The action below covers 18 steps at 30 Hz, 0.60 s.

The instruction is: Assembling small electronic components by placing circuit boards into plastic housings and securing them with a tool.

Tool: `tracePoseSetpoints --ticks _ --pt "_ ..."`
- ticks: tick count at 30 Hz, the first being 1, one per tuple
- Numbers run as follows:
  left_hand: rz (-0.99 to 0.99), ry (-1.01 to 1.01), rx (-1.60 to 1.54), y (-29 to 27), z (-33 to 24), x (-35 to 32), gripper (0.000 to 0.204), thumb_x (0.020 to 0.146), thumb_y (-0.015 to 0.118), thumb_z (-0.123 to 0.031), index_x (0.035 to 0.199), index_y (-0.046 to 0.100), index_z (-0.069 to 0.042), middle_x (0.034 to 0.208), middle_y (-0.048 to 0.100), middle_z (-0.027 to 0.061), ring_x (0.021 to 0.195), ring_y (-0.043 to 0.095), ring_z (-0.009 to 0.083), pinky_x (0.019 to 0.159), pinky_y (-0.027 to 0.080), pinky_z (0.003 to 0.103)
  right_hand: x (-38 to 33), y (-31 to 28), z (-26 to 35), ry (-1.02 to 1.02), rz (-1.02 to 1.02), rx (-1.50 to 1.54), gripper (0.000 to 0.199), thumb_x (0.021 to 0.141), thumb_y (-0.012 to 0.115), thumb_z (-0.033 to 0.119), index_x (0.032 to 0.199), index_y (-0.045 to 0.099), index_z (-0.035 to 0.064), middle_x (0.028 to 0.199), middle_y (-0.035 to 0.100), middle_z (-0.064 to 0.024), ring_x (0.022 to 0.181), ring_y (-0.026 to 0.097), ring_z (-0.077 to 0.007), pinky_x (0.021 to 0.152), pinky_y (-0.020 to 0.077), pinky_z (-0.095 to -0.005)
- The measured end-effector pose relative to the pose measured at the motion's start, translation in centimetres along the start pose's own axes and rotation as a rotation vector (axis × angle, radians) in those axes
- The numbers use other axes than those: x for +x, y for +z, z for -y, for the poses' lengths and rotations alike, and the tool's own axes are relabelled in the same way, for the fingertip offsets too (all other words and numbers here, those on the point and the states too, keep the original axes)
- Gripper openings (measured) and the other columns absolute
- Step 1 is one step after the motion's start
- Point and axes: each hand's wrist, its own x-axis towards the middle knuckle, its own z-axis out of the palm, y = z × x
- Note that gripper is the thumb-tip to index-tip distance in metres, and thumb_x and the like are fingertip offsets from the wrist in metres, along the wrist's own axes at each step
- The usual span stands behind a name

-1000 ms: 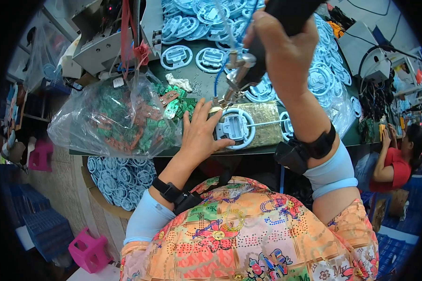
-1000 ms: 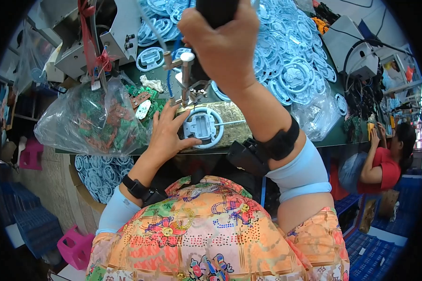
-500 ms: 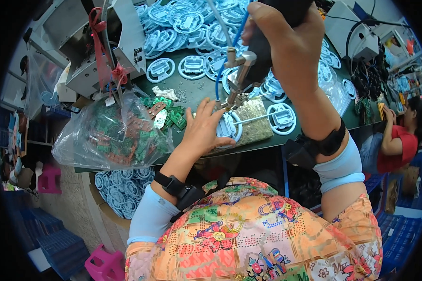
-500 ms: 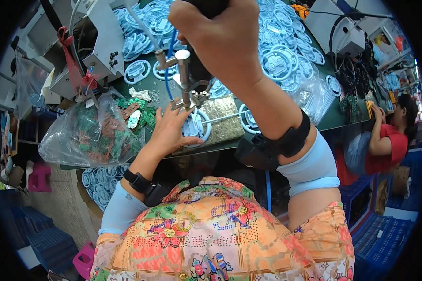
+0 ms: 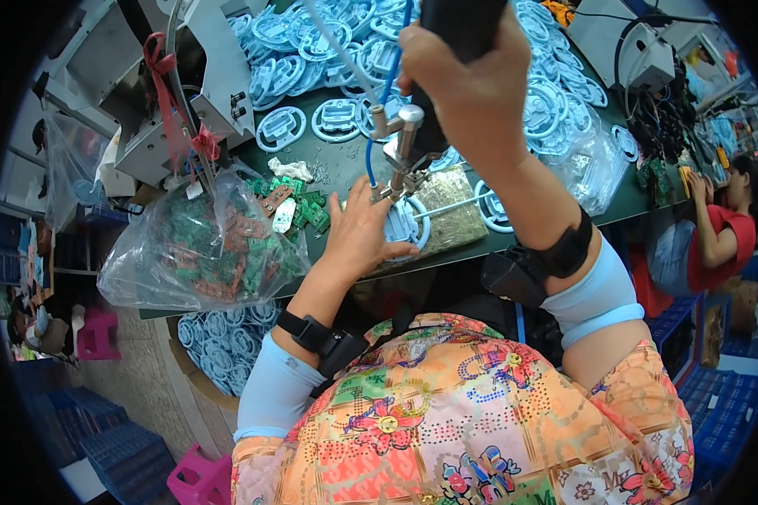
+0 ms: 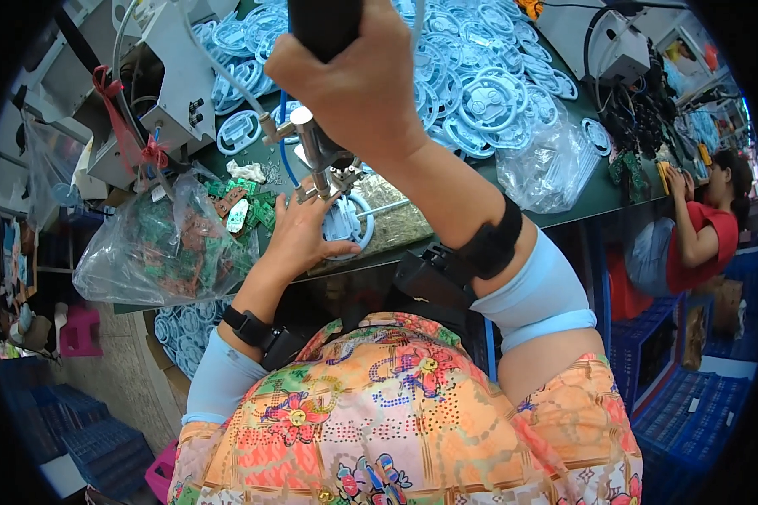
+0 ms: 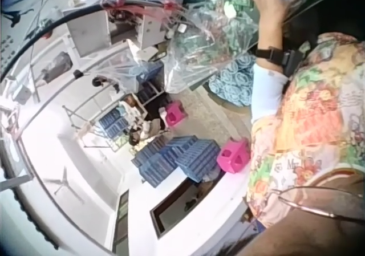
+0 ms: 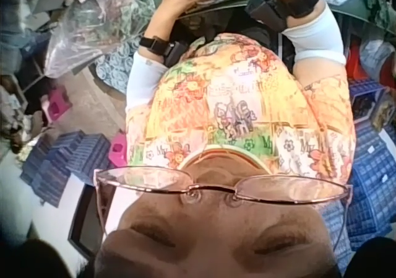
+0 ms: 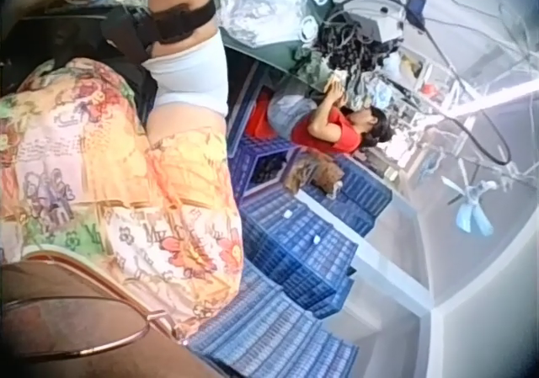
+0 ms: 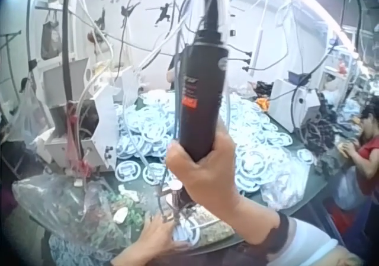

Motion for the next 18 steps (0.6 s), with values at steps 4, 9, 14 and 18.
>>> tracePoseSetpoints --ticks 4,9,14,18 --pt "0.040 -0.040 0.001 0.2 0.3 0.0 0.093 0.058 0.090 -0.046 0.136 0.055 -0.010 0.145 0.045 0.0147 0.143 0.031 0.0332 0.108 0.023 0.066 0.2 -0.3 0.8 0.241 0.084 0.120 0.024 0.083 0.066 0.004 0.105 0.056 -0.0015 0.073 0.056 0.0005 0.059 0.053 -0.0066 0.052 0.0437 -0.0237" --pt "-0.139 0.004 -0.057 0.8 0.4 -2.3 0.106 0.054 0.092 -0.043 0.141 0.044 -0.005 0.144 0.045 0.0139 0.142 0.033 0.0343 0.109 0.022 0.065 1.3 -2.6 3.9 0.204 0.071 0.095 0.013 0.085 0.066 0.004 0.092 0.057 -0.0018 0.069 0.060 -0.0029 0.055 0.057 -0.0080 0.050 0.0469 -0.0232" --pt "-0.231 0.004 -0.062 1.7 0.7 -3.7 0.106 0.055 0.093 -0.041 0.141 0.044 -0.004 0.142 0.045 0.0196 0.138 0.038 0.0360 0.110 0.024 0.055 -1.0 -2.2 4.1 0.184 0.096 0.198 0.015 0.084 0.067 0.003 0.094 0.057 -0.0014 0.068 0.060 -0.0021 0.054 0.056 -0.0074 0.050 0.0447 -0.0226" --pt "-0.260 0.054 -0.051 2.2 1.1 -3.4 0.105 0.056 0.092 -0.040 0.141 0.044 -0.002 0.141 0.046 0.0196 0.138 0.038 0.0356 0.109 0.024 0.055 -1.8 -2.3 2.7 0.165 0.092 0.108 0.019 0.083 0.067 0.001 0.098 0.056 -0.0009 0.070 0.058 -0.0015 0.055 0.054 -0.0069 0.050 0.0435 -0.0225"
